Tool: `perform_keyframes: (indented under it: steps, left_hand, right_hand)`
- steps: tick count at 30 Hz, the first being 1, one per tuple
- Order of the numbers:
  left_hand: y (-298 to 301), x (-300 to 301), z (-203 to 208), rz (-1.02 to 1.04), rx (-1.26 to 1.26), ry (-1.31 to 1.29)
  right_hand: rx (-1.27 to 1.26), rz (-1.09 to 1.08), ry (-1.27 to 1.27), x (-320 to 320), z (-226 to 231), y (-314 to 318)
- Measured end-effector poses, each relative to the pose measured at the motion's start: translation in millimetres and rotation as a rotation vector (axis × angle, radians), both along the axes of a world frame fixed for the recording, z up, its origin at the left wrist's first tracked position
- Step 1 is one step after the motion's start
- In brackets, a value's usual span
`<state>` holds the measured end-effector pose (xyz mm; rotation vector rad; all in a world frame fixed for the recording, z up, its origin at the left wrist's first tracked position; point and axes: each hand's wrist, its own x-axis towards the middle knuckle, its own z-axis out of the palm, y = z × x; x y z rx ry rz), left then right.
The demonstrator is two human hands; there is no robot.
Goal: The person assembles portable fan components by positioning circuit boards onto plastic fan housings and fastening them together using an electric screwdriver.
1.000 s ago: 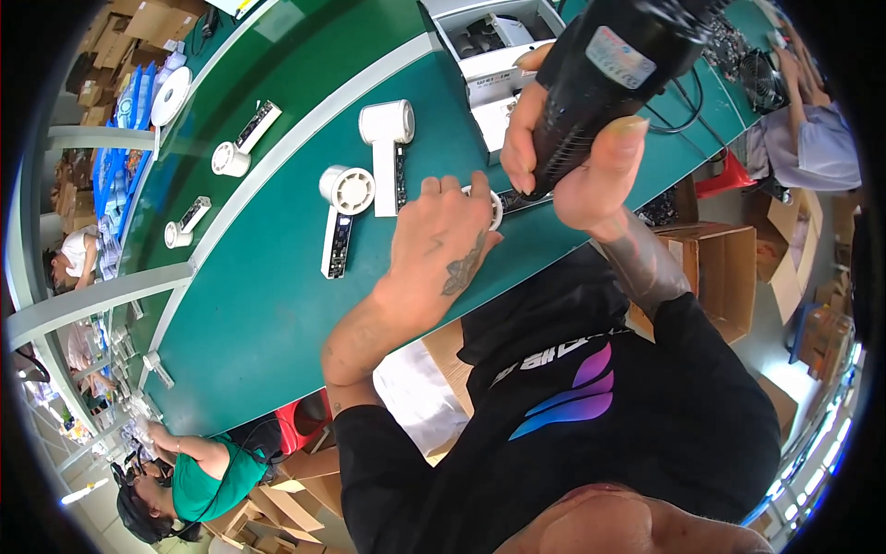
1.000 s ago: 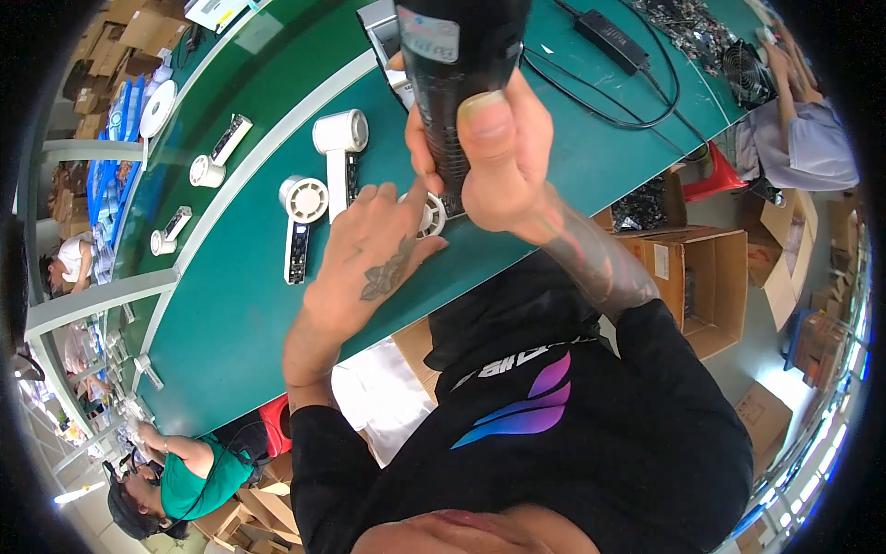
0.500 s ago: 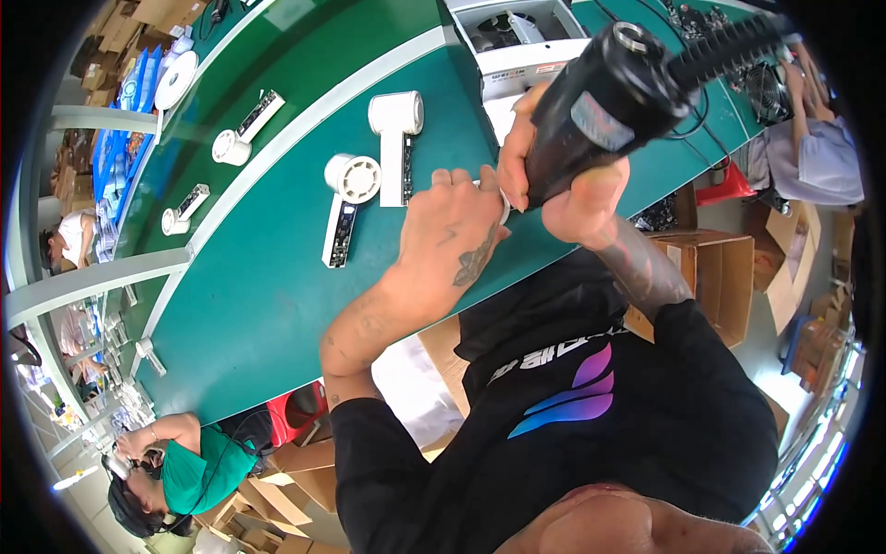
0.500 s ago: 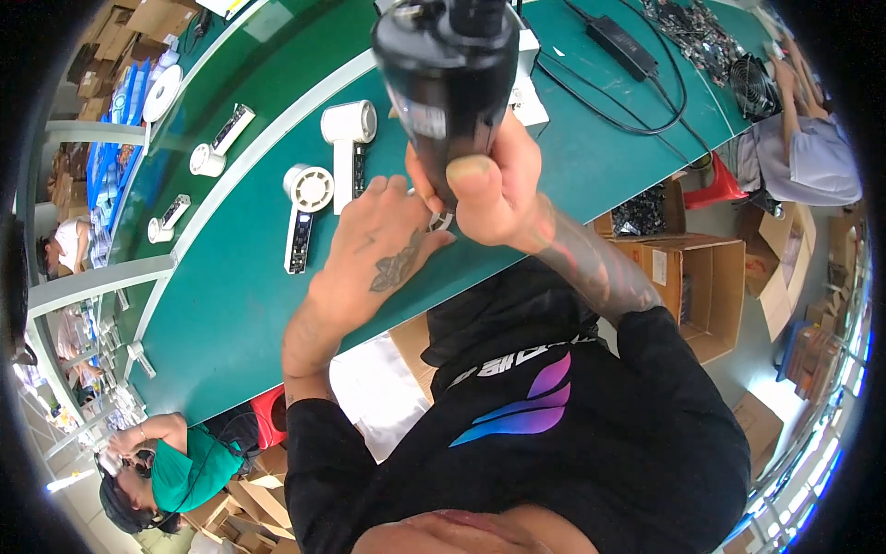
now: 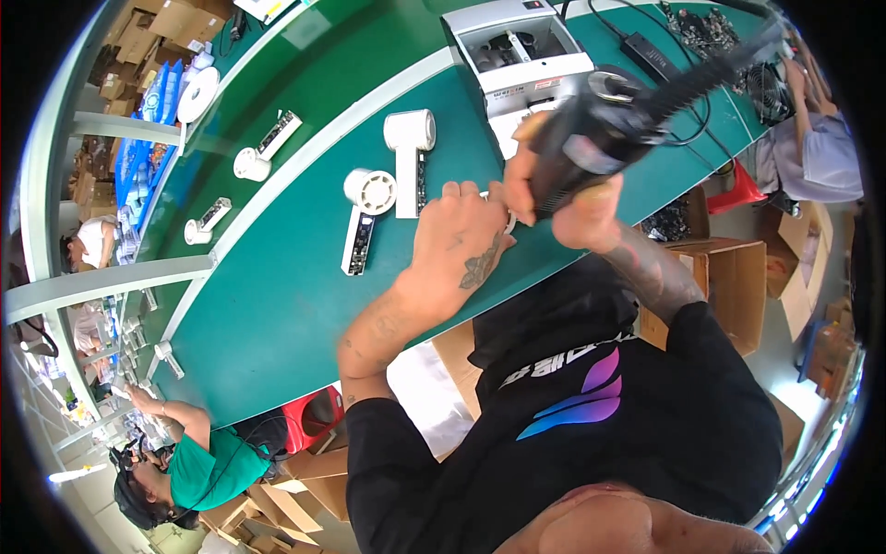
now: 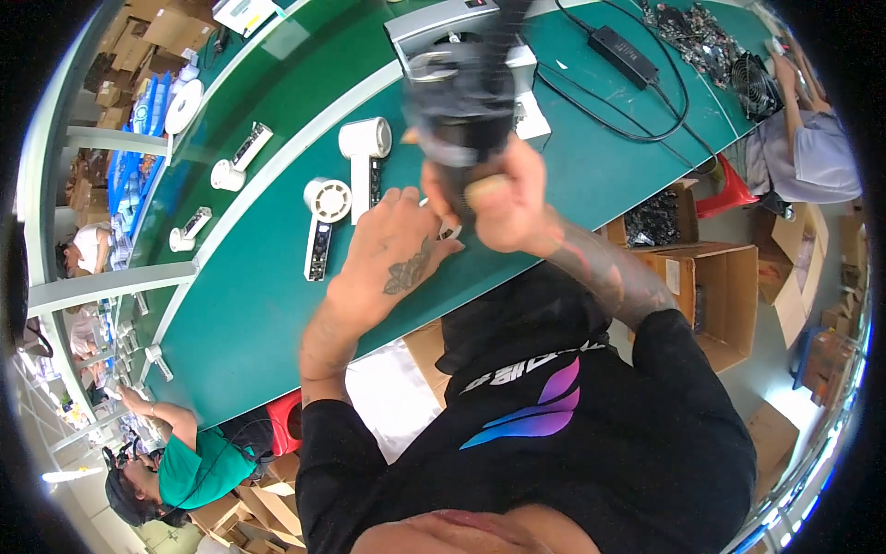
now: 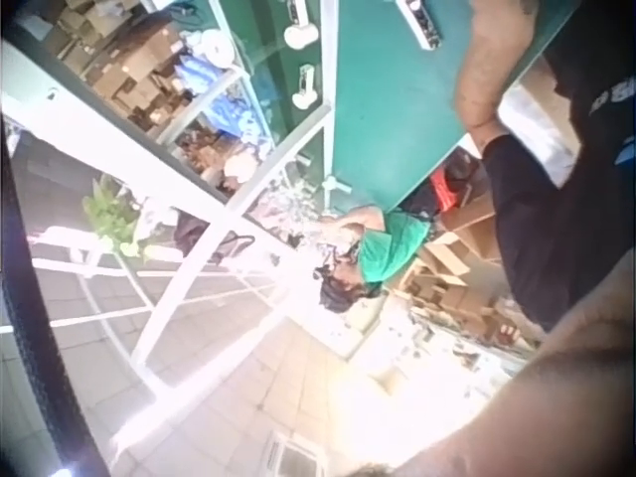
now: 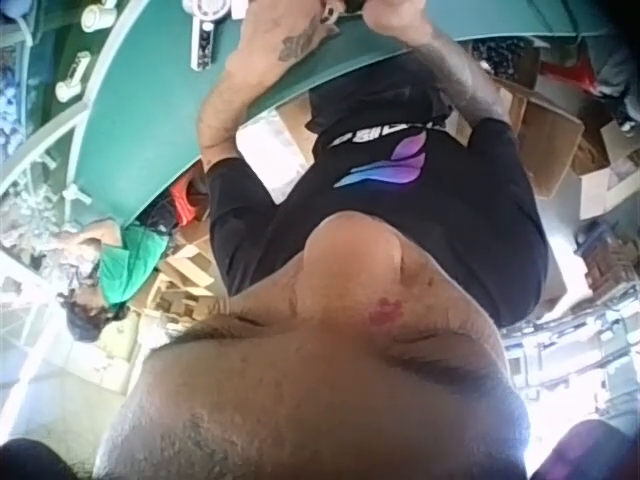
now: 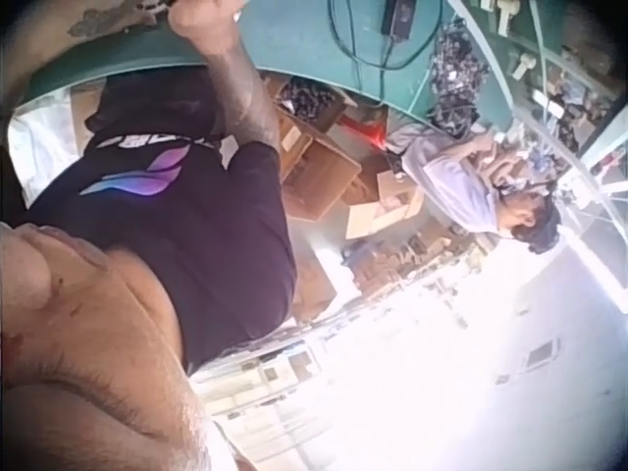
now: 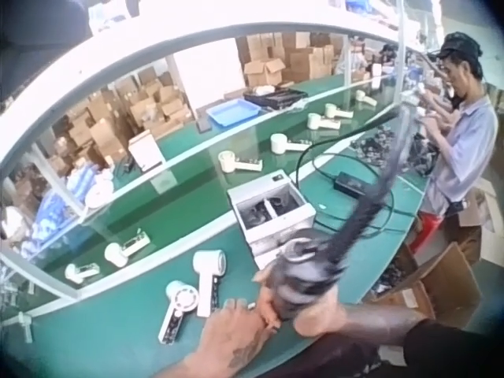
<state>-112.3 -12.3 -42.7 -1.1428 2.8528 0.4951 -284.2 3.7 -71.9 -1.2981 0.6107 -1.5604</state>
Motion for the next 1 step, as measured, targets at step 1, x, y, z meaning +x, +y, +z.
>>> perform_keyframes:
  steps: [1]
  left_hand:
    - [-3.7, -1.8, 4.4, -0.012, 0.004, -0.104]
  right_hand:
    - [-0.020, -0.006, -0.012, 0.5, 1.1, -3.9]
